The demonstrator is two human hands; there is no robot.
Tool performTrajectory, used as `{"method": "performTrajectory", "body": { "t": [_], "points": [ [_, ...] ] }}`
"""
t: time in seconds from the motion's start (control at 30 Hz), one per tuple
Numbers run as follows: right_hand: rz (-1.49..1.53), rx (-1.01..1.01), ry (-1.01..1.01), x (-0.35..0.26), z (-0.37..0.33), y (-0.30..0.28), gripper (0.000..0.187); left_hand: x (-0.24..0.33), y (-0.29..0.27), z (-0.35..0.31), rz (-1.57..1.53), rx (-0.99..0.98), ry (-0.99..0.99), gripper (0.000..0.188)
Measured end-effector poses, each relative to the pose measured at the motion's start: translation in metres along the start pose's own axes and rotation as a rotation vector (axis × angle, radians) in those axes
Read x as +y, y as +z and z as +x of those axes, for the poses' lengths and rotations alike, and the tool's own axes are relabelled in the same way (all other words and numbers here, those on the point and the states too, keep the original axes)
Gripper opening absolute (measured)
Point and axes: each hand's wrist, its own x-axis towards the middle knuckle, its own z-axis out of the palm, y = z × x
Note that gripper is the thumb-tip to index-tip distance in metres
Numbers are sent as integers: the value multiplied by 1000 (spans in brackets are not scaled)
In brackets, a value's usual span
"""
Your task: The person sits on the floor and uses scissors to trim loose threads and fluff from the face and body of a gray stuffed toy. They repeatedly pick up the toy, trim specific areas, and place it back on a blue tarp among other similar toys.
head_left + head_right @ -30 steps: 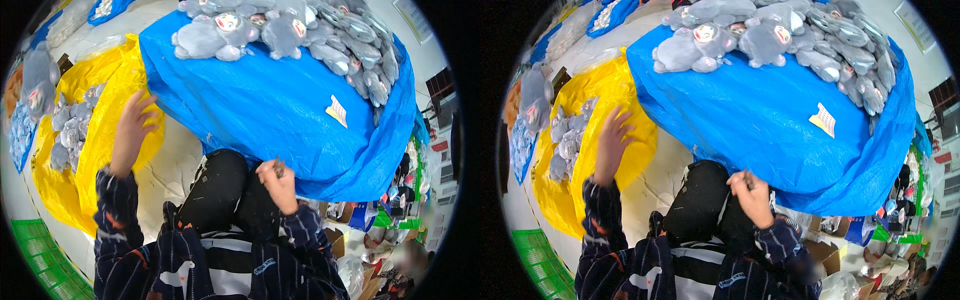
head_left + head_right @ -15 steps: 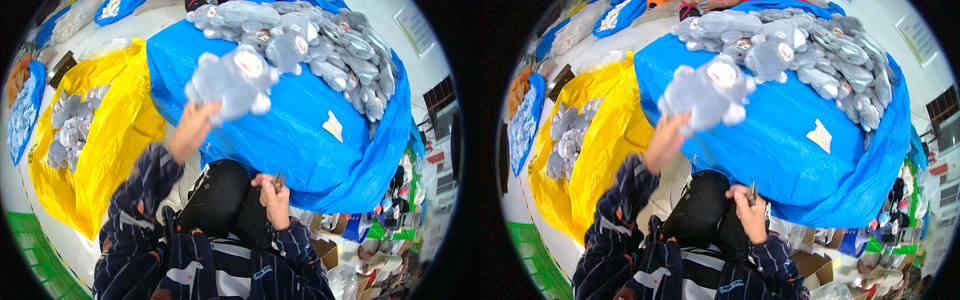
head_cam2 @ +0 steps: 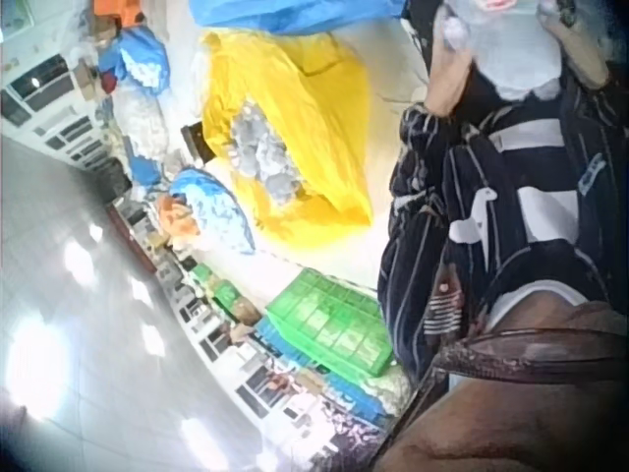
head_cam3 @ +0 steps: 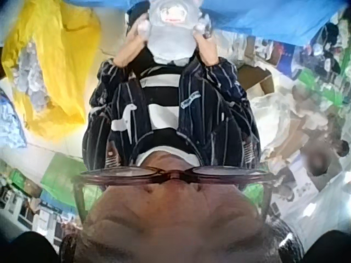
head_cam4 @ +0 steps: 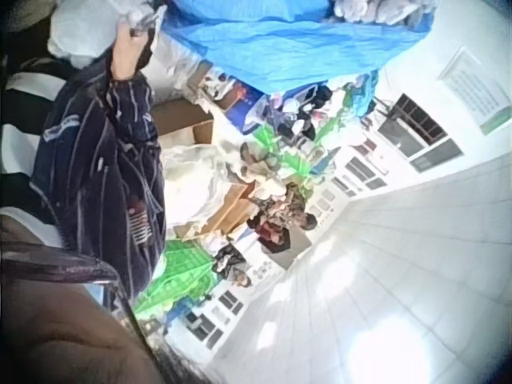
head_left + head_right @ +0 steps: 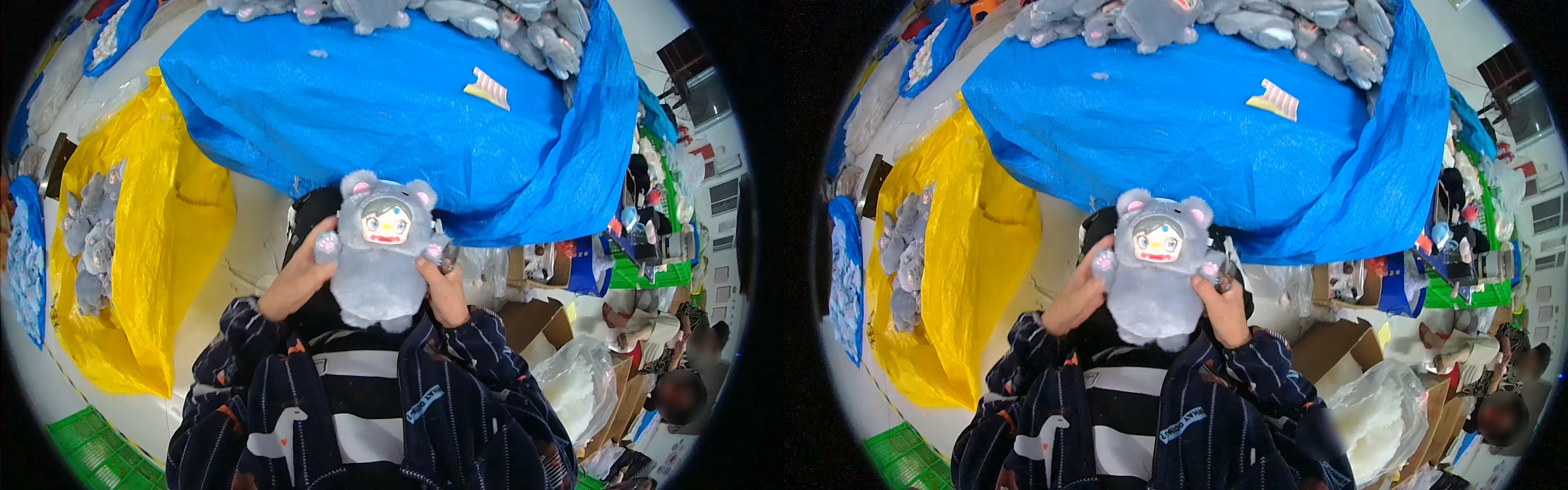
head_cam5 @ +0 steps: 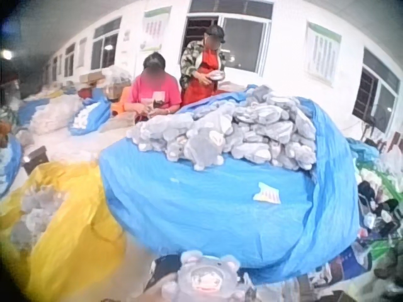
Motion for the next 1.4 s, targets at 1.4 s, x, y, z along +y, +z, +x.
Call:
{"method": "performTrajectory", "body": {
  "t": [1.4],
  "points": [
    [-241,-212,-42,-27,41,-1,26,39,28,54,1422,66,544,35]
  ]
}}
